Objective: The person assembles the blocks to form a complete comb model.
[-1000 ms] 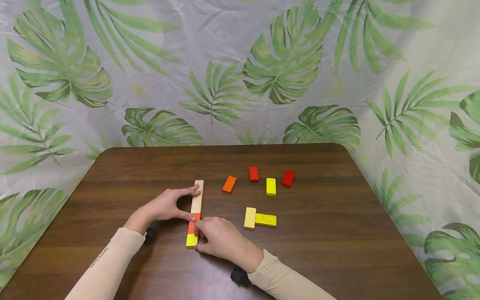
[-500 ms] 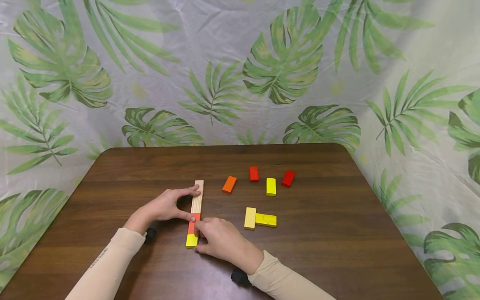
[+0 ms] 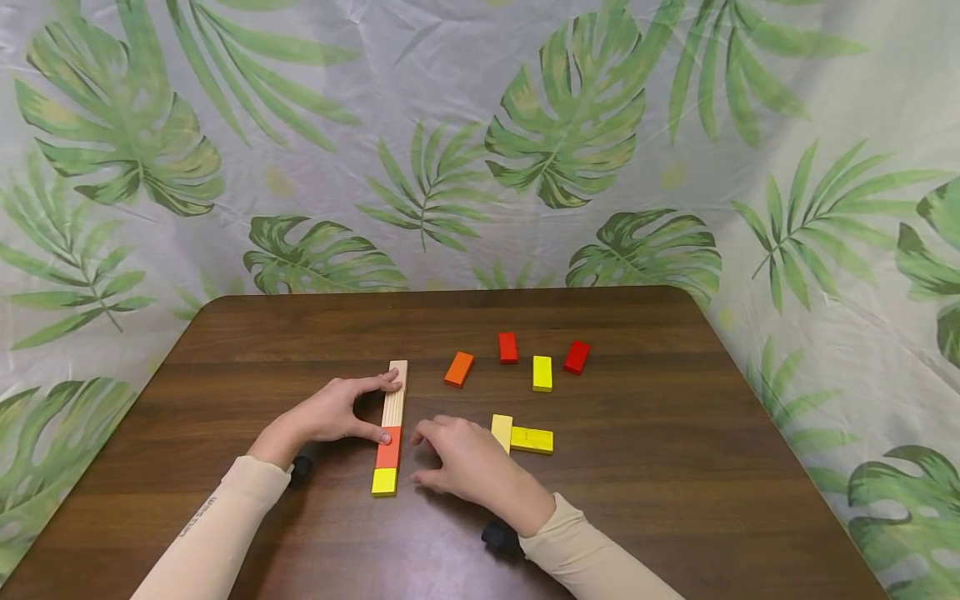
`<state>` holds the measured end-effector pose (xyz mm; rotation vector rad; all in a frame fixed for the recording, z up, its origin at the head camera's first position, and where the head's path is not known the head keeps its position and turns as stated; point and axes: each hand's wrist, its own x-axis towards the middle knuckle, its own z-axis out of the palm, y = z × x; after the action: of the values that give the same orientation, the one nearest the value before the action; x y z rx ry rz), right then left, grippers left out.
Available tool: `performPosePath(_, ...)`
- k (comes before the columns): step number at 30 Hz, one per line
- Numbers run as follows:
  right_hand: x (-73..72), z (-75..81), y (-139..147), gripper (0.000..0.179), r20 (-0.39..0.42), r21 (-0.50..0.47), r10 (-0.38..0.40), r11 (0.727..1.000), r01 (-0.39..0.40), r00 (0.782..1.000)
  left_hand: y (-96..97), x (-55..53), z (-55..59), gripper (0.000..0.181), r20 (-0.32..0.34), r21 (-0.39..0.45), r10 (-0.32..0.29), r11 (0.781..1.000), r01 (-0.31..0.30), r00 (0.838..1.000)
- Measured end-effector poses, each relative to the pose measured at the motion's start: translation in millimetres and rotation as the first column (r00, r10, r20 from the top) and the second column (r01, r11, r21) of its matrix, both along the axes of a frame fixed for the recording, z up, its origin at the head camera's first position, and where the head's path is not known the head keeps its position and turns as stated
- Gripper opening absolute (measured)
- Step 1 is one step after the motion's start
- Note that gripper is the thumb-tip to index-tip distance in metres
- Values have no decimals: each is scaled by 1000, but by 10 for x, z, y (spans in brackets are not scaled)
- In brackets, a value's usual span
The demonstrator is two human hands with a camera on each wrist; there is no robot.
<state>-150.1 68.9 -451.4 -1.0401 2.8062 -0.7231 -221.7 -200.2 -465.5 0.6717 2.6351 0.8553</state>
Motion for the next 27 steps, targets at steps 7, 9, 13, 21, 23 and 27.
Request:
performPosePath(7, -96, 64, 215, 44, 48, -3, -46, 999, 46, 998, -3, 0, 1, 84, 6, 1, 4, 1000, -4, 1000)
performPosePath(9, -114, 72, 283, 45, 47, -1, -63, 998, 63, 997, -2, 1, 3, 83, 8, 1, 3, 1000, -3, 1000)
performPosePath(13, -153, 93, 414, 49, 39, 14, -95, 995, 94, 995, 2, 6, 11, 84, 13, 0, 2, 1000, -2, 1000)
performPosePath(21, -223, 100, 660, 53, 67, 62, -202, 978, 198, 977, 7, 6, 12, 84, 16, 4, -2, 1000, 2, 1000)
performPosePath(23, -234, 96, 710, 55, 63, 61, -222, 974, 218, 973, 8, 5, 10, 84, 18, 4, 0, 1000, 0, 1000)
performPosePath(27, -252, 84, 797, 59, 58, 43, -238, 971, 236, 970, 8, 2, 5, 84, 11, -3, 1, 1000, -1, 1000)
